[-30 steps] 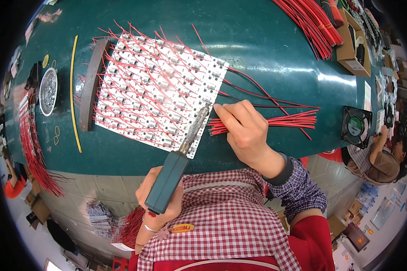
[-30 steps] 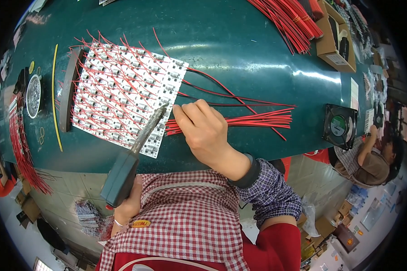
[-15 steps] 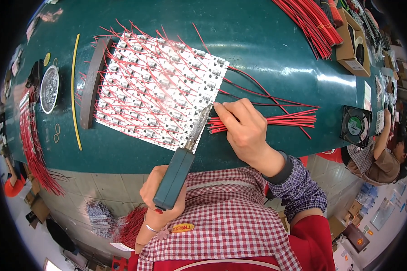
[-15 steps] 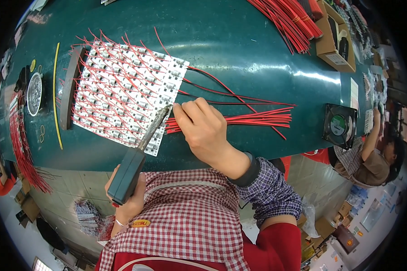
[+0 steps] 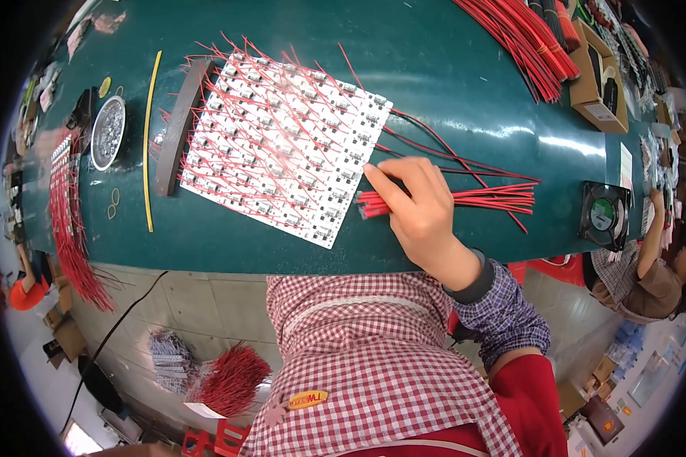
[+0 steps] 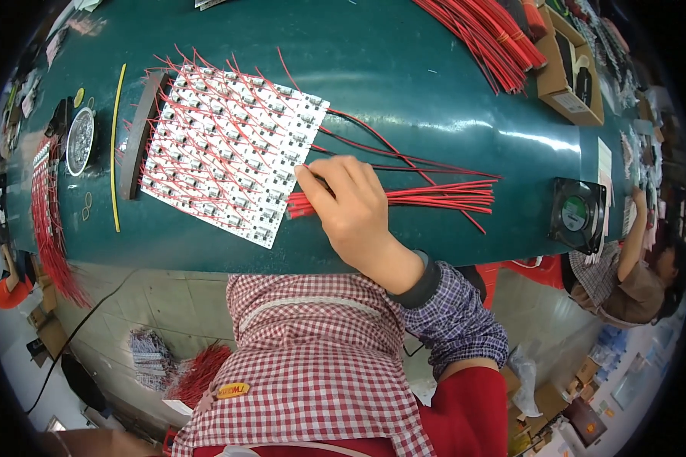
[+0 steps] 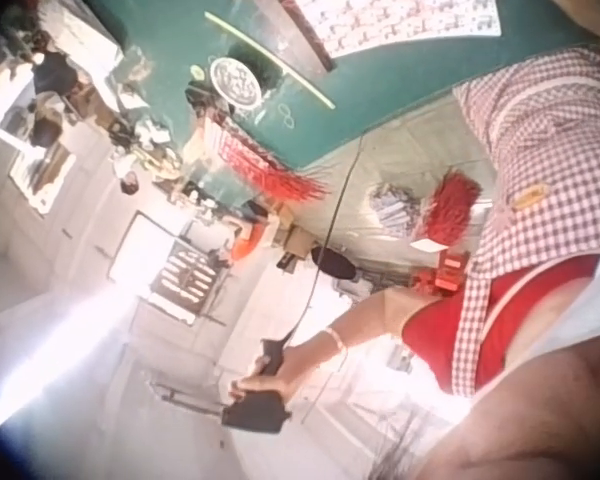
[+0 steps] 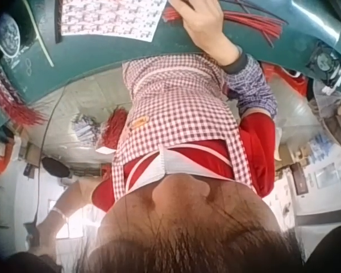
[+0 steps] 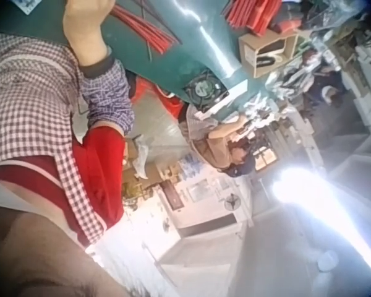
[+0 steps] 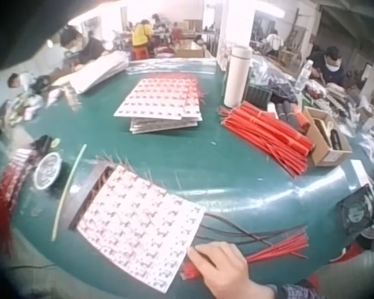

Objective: The person solders wires onto a circuit board with a soldering tool, sets the finished board aside, places a guide stick onto a new circuit board, and solders wires onto it.

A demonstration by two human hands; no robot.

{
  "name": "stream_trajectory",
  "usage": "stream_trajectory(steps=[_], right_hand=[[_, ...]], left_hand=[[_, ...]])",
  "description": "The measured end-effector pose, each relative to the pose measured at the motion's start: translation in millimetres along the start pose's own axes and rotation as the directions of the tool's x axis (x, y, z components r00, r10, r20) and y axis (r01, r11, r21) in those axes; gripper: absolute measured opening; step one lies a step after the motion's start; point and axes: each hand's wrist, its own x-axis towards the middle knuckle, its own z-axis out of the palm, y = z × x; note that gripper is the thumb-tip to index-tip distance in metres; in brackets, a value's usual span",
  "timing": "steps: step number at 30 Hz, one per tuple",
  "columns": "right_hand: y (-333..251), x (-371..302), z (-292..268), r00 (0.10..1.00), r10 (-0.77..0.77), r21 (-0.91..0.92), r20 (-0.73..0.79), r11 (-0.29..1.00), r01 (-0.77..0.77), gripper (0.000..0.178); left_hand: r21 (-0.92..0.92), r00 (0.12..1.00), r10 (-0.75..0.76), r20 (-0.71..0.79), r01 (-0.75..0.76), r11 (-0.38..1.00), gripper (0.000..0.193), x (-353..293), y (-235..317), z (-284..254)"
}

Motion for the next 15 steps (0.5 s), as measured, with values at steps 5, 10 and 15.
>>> stream_trajectory(steps=[5, 10, 15], right_hand=[[-16, -12, -14, 0.995, 0.098, 0.085, 0.021, 0.991, -0.100, 0.070], [-15, -19, 5, 0.991, 0.108, -0.040, 0.083, 0.994, -0.105, 0.056], [-15, -25, 7, 0.993, 0.082, -0.030, 0.083, 0.996, -0.080, 0.051]], left_hand=[[-0.057, 0.995, -0.057, 0.085, 0.062, 0.996, 0.051, 24, 17, -29], [-0.269, 0.921, -0.213, 0.326, 0.306, 0.913, 0.062, -23, -11, 17], [-0.306, 0.786, -0.452, 0.422, 0.593, 0.745, 0.060, -143, -23, 106]])
